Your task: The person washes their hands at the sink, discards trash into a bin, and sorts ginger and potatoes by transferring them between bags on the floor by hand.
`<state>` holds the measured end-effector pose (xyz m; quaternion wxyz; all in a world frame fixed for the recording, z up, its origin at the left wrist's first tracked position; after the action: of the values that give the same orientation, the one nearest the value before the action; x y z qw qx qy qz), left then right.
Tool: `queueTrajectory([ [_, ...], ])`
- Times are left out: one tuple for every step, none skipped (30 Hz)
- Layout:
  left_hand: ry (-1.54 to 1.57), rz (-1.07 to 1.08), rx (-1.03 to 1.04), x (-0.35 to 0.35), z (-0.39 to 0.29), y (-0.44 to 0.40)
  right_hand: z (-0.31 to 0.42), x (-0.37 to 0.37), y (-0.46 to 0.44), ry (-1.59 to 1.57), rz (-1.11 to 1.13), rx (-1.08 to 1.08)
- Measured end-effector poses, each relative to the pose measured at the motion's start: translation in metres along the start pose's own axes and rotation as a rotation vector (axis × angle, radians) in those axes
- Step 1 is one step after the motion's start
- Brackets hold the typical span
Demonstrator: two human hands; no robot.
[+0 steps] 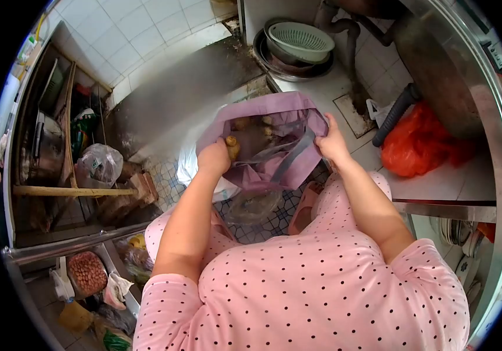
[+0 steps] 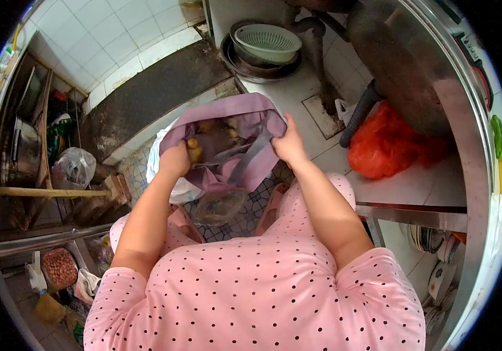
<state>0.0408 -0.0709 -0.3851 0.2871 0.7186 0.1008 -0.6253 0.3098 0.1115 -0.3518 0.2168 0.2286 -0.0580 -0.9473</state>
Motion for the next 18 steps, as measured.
queueTrajectory([
  [-0.023,0.003,-0.009,-0.004,0.003,-0.002,0.006,0.0,0.001,0.158,0.011,-0.117],
  [-0.044,0.005,-0.018,-0.008,0.006,-0.003,0.011,0.003,0.003,0.317,0.023,-0.234],
  [-0.047,-0.057,-0.024,-0.017,0.008,-0.002,0.029,0.001,0.013,0.51,0.06,-0.132],
  [-0.033,-0.081,-0.018,-0.023,0.009,-0.002,0.03,-0.002,0.014,0.597,0.081,-0.092],
  [-0.016,-0.105,-0.014,-0.028,0.011,-0.002,0.029,-0.004,0.015,0.687,0.102,-0.051],
  [0.001,-0.132,-0.01,-0.032,0.014,-0.002,0.031,-0.006,0.016,0.776,0.122,-0.011],
  [-0.003,-0.129,-0.007,-0.033,0.015,-0.002,0.041,-0.01,0.02,0.81,0.104,0.023],
  [-0.005,-0.126,-0.005,-0.033,0.015,-0.002,0.05,-0.011,0.018,0.819,0.047,-0.061],
  [-0.008,-0.123,-0.005,-0.033,0.016,-0.002,0.058,-0.012,0.016,0.826,-0.008,-0.149],
  [0.002,-0.132,0.002,-0.034,0.018,-0.002,0.064,-0.013,0.015,0.832,-0.062,-0.237],
  [0.012,-0.141,0.008,-0.033,0.019,-0.002,0.065,-0.015,0.008,0.766,-0.081,-0.258],
  [0.022,-0.148,0.013,-0.032,0.02,-0.001,0.062,-0.018,-0.001,0.653,-0.092,-0.249],
  [0.041,-0.124,-0.005,-0.037,0.021,0.003,0.058,-0.021,-0.013,0.54,-0.1,-0.24],
  [0.06,-0.1,-0.024,-0.043,0.022,0.007,0.051,-0.025,-0.025,0.426,-0.106,-0.23],
  [0.078,-0.078,-0.044,-0.047,0.026,0.01,0.017,-0.017,-0.044,-0.09,0.037,0.012],
  [0.076,-0.072,-0.043,-0.047,0.03,0.011,-0.022,-0.006,-0.061,-0.675,0.078,0.257],
  [0.075,-0.068,-0.042,-0.047,0.035,0.011,-0.053,0.004,-0.068,-0.917,0.172,0.412],
  [0.076,-0.065,-0.043,-0.046,0.04,0.011,-0.068,0.016,-0.066,-1.152,0.268,0.573],
])
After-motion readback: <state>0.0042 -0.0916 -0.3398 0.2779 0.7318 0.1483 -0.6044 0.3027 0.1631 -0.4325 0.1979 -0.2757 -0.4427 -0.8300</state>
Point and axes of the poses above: each hand's wrist, its own y-axis away from the middle knuckle, its own x-axis out of the palm, z = x × y, the point moved 9 cm from there along -y, towards the middle knuckle, and after that the axes turned 7 degrees about -y, right-handed, at the moved point
